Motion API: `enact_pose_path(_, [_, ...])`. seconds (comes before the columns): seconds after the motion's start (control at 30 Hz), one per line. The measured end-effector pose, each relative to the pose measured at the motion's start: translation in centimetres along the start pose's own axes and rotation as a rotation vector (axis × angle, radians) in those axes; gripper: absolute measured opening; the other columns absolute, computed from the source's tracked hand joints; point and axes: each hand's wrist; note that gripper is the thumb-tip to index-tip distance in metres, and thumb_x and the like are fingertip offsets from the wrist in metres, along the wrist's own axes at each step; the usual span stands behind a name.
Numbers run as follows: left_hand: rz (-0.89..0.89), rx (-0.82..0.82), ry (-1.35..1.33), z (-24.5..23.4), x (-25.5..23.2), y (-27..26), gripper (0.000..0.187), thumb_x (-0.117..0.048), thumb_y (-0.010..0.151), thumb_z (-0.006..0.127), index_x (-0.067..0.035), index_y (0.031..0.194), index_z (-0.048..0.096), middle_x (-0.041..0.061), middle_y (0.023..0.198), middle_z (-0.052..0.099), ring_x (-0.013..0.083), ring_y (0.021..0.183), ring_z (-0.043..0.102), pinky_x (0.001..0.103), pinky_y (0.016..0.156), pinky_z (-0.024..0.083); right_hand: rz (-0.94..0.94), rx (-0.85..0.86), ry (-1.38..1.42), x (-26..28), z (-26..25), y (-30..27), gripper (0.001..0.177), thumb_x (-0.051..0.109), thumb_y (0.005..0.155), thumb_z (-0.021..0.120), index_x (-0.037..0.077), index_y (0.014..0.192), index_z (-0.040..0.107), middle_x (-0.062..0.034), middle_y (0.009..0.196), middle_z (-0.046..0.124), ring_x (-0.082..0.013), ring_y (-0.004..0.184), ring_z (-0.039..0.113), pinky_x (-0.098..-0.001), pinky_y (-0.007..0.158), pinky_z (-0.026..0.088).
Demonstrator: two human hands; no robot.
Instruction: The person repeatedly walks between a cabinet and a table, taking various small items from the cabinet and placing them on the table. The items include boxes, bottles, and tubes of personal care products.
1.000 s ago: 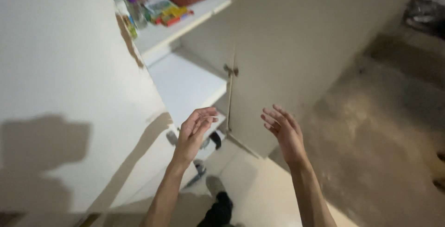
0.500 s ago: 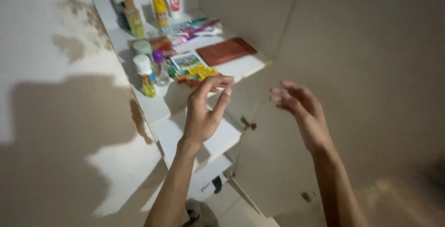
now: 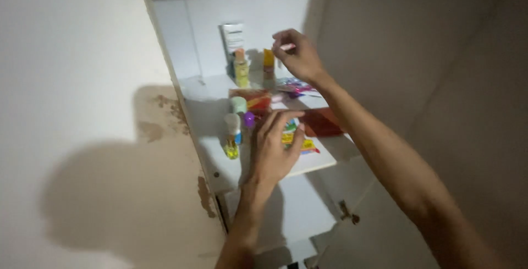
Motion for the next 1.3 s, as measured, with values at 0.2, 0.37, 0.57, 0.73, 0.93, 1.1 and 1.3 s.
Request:
enact_pose_path(0.2, [-0.013, -0.042, 0.175, 1.1, -0.2, 0.4, 0.020, -0.011, 0.091, 0.071, -0.008, 0.111, 0.069, 0.013, 0.109, 0.069, 0.0339, 0.106, 0.067, 0.043, 0.093, 0.051, -0.118, 0.063, -0.268, -1.5, 5.8, 8.5, 0.051, 0.019, 0.087, 0.069, 0.005, 0.135, 0.057, -0.0190, 0.131, 0.059, -0.0311, 0.111, 0.067, -0.0420, 0.099, 0.054])
enact_pose_path(0.37, [-0.007, 0.017, 0.152, 0.9, -0.4, 0.3, 0.019, -0.011, 0.094, 0.068, -0.007, 0.112, 0.068, 0.013, 0.112, 0.068, 0.0320, 0.105, 0.068, 0.042, 0.093, 0.054, -0.226, 0.043, -0.357, -4.0, 9.7, 12.9, 0.058, 0.020, 0.085, 0.074, 0.004, 0.138, 0.054, -0.0185, 0.137, 0.053, -0.0357, 0.119, 0.060, -0.0459, 0.103, 0.048])
enact_pose_path(0.57, [0.012, 0.067, 0.269, 1.5, -0.5, 0.5, 0.019, -0.014, 0.091, 0.069, -0.007, 0.109, 0.071, 0.014, 0.109, 0.069, 0.0347, 0.107, 0.067, 0.045, 0.095, 0.052, -0.171, 0.102, -0.361, -4.2, 10.2, 14.7, 0.045, 0.025, 0.085, 0.079, 0.008, 0.124, 0.064, -0.0144, 0.118, 0.066, -0.0322, 0.108, 0.065, -0.0451, 0.093, 0.052])
enact_pose_path(0.73, [-0.025, 0.114, 0.360, 2.3, -0.2, 0.7, 0.018, -0.014, 0.088, 0.070, -0.007, 0.105, 0.072, 0.014, 0.109, 0.071, 0.0331, 0.105, 0.068, 0.046, 0.092, 0.050, -0.175, 0.105, -0.250, -3.5, 8.4, 14.3, 0.032, 0.027, 0.087, 0.081, 0.006, 0.110, 0.072, -0.0113, 0.090, 0.074, -0.0243, 0.082, 0.071, -0.0406, 0.077, 0.056])
enact_pose_path(0.93, [0.001, 0.067, 0.301, 2.3, -0.3, 0.5, 0.016, -0.013, 0.090, 0.069, -0.007, 0.105, 0.072, 0.013, 0.107, 0.073, 0.0317, 0.102, 0.069, 0.042, 0.093, 0.053, -0.184, -0.152, 0.127, -1.8, 4.8, 14.3, 0.028, 0.022, 0.087, 0.081, 0.003, 0.105, 0.072, -0.0088, 0.088, 0.076, -0.0150, 0.075, 0.073, -0.0302, 0.068, 0.057])
enact_pose_path(1.1, [-0.021, -0.036, 0.337, 2.7, -0.6, 0.2, 0.016, -0.009, 0.091, 0.071, -0.006, 0.107, 0.073, 0.014, 0.106, 0.073, 0.0316, 0.098, 0.069, 0.043, 0.089, 0.051, -0.355, -0.404, 0.319, 0.4, -0.4, 11.8, 0.032, 0.023, 0.090, 0.087, 0.001, 0.108, 0.071, -0.0081, 0.090, 0.073, -0.0138, 0.076, 0.063, -0.0276, 0.068, 0.053])
enact_pose_path(1.3, [-0.033, -0.140, 0.045, 2.7, -0.8, -0.4, 0.034, -0.003, 0.092, 0.061, -0.002, 0.127, 0.059, 0.015, 0.135, 0.064, 0.0225, 0.099, 0.070, 0.033, 0.090, 0.056, -0.187, -0.286, 0.669, 4.2, -4.9, 0.9, 0.032, 0.027, 0.096, 0.079, 0.007, 0.117, 0.067, -0.0020, 0.105, 0.074, -0.0092, 0.090, 0.068, -0.0265, 0.074, 0.057])
Point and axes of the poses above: each hand's wrist, its own y-axis towards the middle knuckle, its own z-axis out of the palm, x = y × z
